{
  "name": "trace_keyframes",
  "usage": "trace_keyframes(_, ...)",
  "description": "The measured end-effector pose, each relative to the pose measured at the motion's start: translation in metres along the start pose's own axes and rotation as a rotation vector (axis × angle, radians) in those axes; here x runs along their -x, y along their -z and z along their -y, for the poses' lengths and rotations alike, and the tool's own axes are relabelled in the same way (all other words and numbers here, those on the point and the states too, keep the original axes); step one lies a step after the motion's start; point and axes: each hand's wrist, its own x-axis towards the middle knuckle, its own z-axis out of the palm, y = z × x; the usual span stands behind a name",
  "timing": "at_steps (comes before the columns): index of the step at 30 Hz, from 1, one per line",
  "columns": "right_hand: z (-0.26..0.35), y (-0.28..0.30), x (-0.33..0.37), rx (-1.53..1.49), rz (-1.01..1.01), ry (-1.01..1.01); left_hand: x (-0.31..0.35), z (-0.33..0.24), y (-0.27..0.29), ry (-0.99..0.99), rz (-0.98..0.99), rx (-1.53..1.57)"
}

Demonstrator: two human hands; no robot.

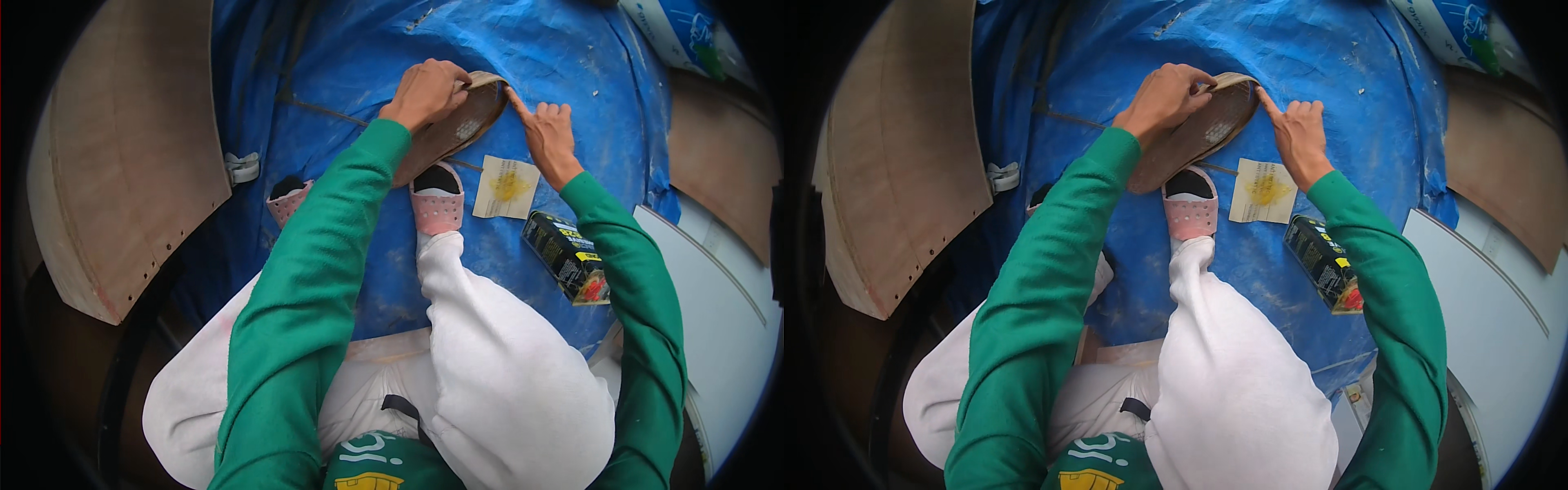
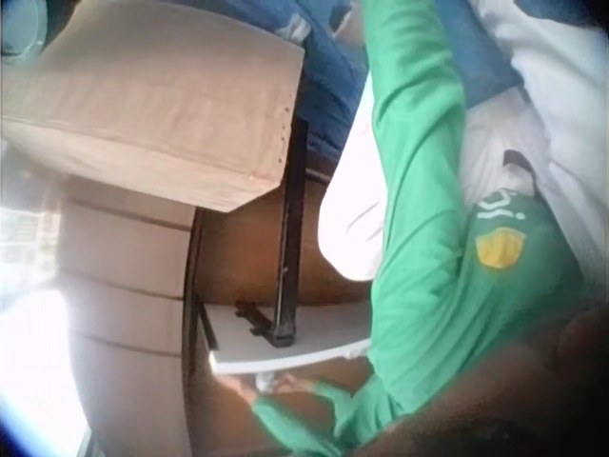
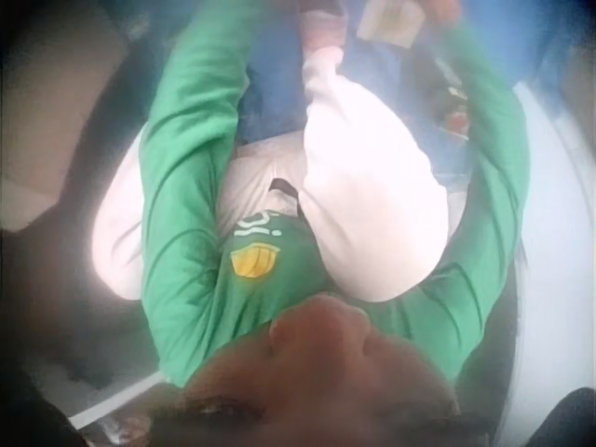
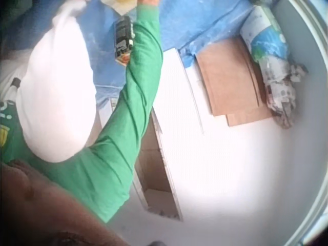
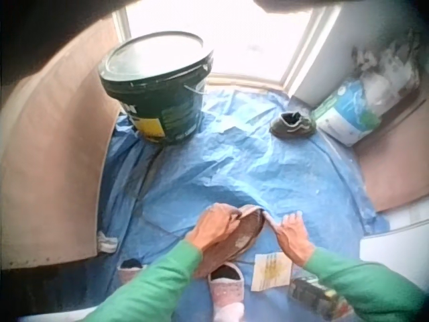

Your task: The person cleans a shoe sole with sandpaper, applies adhesive from a tin, and presses a detached strap back onto the sole to repair it.

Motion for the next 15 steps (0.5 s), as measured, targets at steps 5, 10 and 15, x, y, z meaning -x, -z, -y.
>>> trace_keyframes(5, 0.016, 0.028, 0.018, -0.908, 0.342, -0.026, 0.001, 0.004, 0.004, 0.002, 0.053, 0.013)
trace_keyframes(10, 0.052, -0.022, 0.1, -1.722, 0.205, -0.585, -0.007, -0.005, 0.015, 0.1, 0.084, -0.002)
trace_keyframes(15, 0.115, -0.032, 0.141, -1.637, 0.381, -0.849, -0.019, -0.016, 0.021, 0.06, 0.062, -0.124)
